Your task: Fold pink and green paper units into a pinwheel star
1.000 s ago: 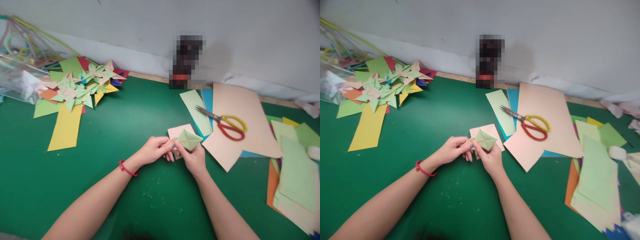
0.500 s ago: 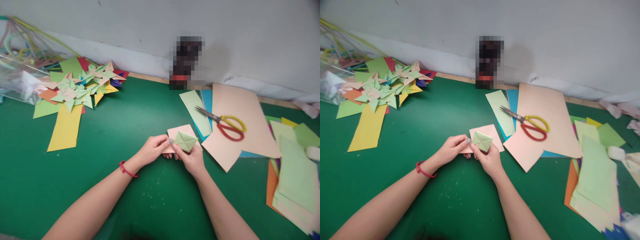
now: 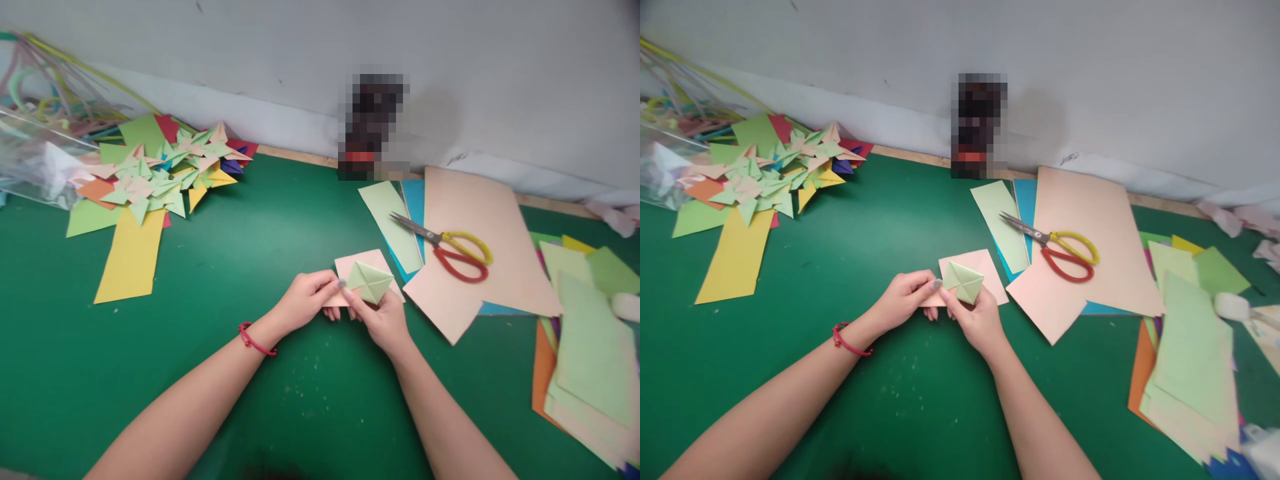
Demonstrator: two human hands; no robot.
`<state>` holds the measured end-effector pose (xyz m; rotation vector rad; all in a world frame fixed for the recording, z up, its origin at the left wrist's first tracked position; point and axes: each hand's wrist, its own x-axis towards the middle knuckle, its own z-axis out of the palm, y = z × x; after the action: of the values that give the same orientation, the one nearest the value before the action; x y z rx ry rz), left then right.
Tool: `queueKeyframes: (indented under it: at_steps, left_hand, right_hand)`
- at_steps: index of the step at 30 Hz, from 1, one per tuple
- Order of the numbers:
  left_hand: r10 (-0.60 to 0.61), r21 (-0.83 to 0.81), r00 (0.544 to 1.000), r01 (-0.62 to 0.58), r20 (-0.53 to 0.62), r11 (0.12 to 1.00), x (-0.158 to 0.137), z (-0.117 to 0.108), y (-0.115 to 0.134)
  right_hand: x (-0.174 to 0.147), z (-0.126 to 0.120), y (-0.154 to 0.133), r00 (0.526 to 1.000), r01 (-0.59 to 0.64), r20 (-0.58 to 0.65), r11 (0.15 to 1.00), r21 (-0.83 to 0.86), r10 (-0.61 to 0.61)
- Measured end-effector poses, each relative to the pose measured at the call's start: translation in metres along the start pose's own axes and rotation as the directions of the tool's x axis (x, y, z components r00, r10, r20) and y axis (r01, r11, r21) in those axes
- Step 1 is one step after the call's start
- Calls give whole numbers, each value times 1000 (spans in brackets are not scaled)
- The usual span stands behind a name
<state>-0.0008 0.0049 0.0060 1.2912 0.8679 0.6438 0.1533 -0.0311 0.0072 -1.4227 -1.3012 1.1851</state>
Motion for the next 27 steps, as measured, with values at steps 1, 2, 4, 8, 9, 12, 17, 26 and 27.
queueKeyframes:
  at_steps: [1,2,4,8,9,12,17,26,27]
  left_hand:
    - [1,14,1000,-1,-6,1000,0,0,-1]
    - [2,26,1000,-2,-9,1000,0,0,-1]
    - [2,41,1000,-1,-15,999,0,0,-1]
    - [-3,29,1000,4,-21,1000,-1,0,1]
    - [-5,17,1000,6,-21,1000,-2,0,2]
    - [-10,-24,1000,10,-10,1000,-2,-1,3]
    - [-26,-65,999,25,-20,998,-1,-2,1]
    - [-38,-78,999,36,-26,996,0,-3,-1]
    - [-36,-81,999,34,-22,996,0,-3,0]
  right_hand:
    - [0,0,0,1000,-2,-2,1000,-2,2]
    - [0,0,1,1000,-3,-5,1000,-2,3]
    - [-1,0,3,1000,-2,-10,1000,0,2]
    - [0,0,7,999,-10,-46,998,61,13]
    - [0,0,8,998,-16,-64,996,90,22]
    - [0,0,8,993,-26,-106,987,159,43]
    - [3,-1,9,989,-22,-141,979,204,51]
    - [6,-1,15,981,-9,-185,970,244,56]
    - [6,-1,14,981,-10,-184,973,230,53]
